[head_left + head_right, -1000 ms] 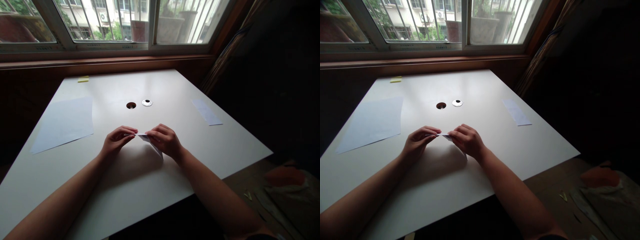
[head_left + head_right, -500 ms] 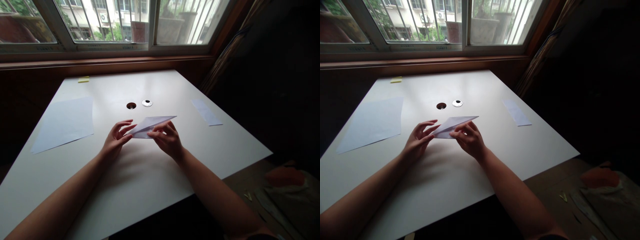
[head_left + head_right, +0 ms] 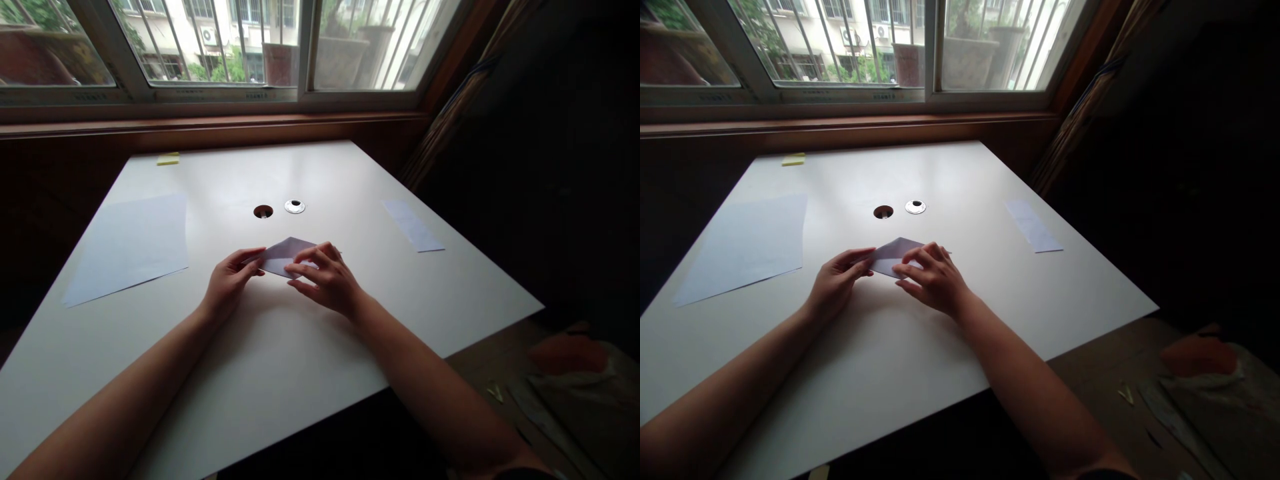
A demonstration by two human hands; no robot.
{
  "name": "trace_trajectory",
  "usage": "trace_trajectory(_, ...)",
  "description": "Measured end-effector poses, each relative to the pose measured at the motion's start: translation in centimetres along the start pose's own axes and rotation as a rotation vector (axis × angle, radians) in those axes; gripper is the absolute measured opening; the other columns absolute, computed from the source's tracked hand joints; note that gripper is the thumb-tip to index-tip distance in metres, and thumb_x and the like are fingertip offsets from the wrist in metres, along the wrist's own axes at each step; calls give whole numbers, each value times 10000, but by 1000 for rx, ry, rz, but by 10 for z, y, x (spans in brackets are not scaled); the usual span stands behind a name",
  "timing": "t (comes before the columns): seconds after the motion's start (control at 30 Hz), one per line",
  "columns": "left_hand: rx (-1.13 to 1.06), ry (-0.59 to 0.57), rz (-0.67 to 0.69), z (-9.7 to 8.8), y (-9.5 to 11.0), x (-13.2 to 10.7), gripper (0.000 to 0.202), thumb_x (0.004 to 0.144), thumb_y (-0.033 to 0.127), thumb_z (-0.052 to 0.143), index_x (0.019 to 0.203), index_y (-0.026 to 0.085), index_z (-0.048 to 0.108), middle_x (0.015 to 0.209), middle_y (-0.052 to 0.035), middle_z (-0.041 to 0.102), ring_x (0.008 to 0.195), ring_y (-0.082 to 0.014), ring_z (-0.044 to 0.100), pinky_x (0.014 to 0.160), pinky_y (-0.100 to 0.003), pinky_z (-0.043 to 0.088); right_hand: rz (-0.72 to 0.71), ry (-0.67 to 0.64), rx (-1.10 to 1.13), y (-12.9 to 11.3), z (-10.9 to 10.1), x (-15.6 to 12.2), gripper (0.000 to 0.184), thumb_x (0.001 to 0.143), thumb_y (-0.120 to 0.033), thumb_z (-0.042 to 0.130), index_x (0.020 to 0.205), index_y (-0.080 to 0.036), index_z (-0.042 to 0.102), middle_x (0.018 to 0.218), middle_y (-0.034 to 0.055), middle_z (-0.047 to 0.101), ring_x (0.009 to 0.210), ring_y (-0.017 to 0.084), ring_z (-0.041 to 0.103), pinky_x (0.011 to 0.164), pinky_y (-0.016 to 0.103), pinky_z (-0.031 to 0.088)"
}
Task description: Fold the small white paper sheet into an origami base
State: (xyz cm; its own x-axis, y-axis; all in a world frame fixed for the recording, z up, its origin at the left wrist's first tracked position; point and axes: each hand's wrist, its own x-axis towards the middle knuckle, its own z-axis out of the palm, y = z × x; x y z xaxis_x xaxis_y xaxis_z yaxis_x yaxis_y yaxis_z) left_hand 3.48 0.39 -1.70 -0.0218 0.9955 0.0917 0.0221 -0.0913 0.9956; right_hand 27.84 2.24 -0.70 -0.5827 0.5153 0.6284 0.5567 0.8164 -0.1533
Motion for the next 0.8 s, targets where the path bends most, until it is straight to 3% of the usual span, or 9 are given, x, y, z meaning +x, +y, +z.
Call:
trace_trajectory(0.17,177,-38,63,-1,6,-1,300,878,335,641,1142,216,719,1039,-47,659,799,-158,662,821,-329,541,57,-6,28,-1,-1,1,360,901,-375,662,1250,-293,644,1208,61,629,1109,245,505,979,414,443)
trace_trajectory(0.3,259,-115,89,-1,9,-1,282,870,277,623,1127,223,727,933,-32,650,836,-165,647,826,-310,520,74,-116,18,2,4,2,552,867,-473,679,1370,-290,544,1389,89,517,1282,297,411,1074,485,404)
trace_trajectory(0.47,213,-103,54,-2,4,-1,323,864,314,649,1163,200,691,931,-44,697,857,-185,659,852,-335,514,105,-238,75,4,11,1,685,840,-428,715,1450,-299,432,1402,92,482,1237,298,448,1058,514,446)
trace_trajectory(0.63,55,-58,26,-1,1,0,507,803,347,748,1267,200,607,909,-38,703,856,-181,658,842,-324,509,157,-236,142,1,12,0,805,822,-365,734,1510,-331,317,1409,91,449,1217,309,464,1010,533,505)
trace_trajectory(0.8,-79,-46,6,1,-1,3,594,773,347,786,1309,210,568,894,-30,699,885,-176,652,888,-332,494,196,-231,153,-1,11,-1,818,819,-299,724,1516,-349,300,1425,81,421,1239,308,455,1004,520,527)
